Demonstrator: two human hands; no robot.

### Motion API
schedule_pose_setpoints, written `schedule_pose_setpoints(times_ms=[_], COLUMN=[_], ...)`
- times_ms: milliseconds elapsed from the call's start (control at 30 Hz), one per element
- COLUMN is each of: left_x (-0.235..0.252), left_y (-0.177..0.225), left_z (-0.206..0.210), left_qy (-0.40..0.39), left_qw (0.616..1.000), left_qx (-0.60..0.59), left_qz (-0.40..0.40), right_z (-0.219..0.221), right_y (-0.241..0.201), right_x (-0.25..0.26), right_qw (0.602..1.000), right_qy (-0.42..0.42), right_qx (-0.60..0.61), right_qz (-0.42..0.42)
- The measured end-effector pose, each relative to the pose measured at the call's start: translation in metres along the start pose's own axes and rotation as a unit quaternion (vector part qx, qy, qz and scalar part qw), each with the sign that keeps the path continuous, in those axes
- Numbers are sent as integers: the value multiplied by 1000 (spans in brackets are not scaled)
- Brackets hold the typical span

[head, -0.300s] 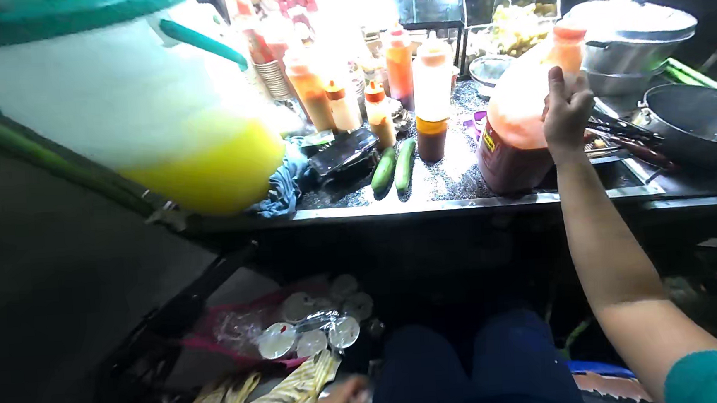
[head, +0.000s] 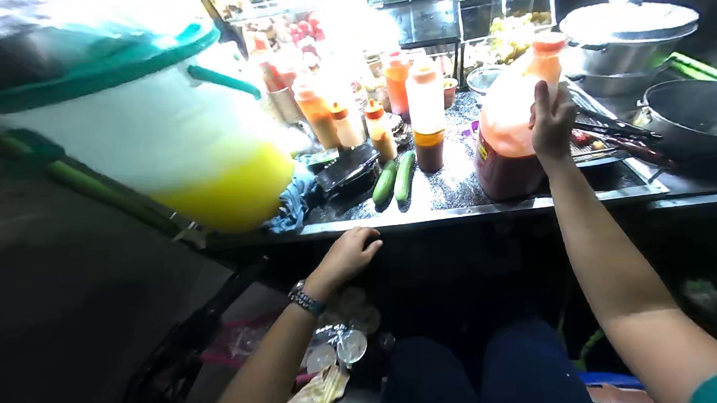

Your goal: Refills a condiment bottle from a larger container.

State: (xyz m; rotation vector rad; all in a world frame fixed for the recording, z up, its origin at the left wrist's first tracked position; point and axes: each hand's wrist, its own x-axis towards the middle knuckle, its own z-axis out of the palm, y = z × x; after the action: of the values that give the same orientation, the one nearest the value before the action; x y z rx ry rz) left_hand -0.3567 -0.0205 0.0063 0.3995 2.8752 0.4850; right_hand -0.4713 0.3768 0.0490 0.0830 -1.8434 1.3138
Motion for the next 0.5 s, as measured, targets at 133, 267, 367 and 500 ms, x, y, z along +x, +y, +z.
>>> schedule_pose_setpoints(times_ms=[133,267,367,500], left_x=[54,105,130,142], left_y=[43,89,126,189], left_z=[-26,-38,-29,-25], left_qy=[68,160,207,250], left_qw=[995,978,956,918], left_qx=[21,-79,-139,-172], left_qz=[74,112,152,257], right_z=[-3,-1,1,1], right_y=[-4,-2,1,-1], right_x=[-2,-2,-4,-5], right_qw=[1000,1000,1000,1000], right_qy=[1,5,16,13], right_qx=[-29,-28,-3,20], right_qz=[3,-9,-17,-13])
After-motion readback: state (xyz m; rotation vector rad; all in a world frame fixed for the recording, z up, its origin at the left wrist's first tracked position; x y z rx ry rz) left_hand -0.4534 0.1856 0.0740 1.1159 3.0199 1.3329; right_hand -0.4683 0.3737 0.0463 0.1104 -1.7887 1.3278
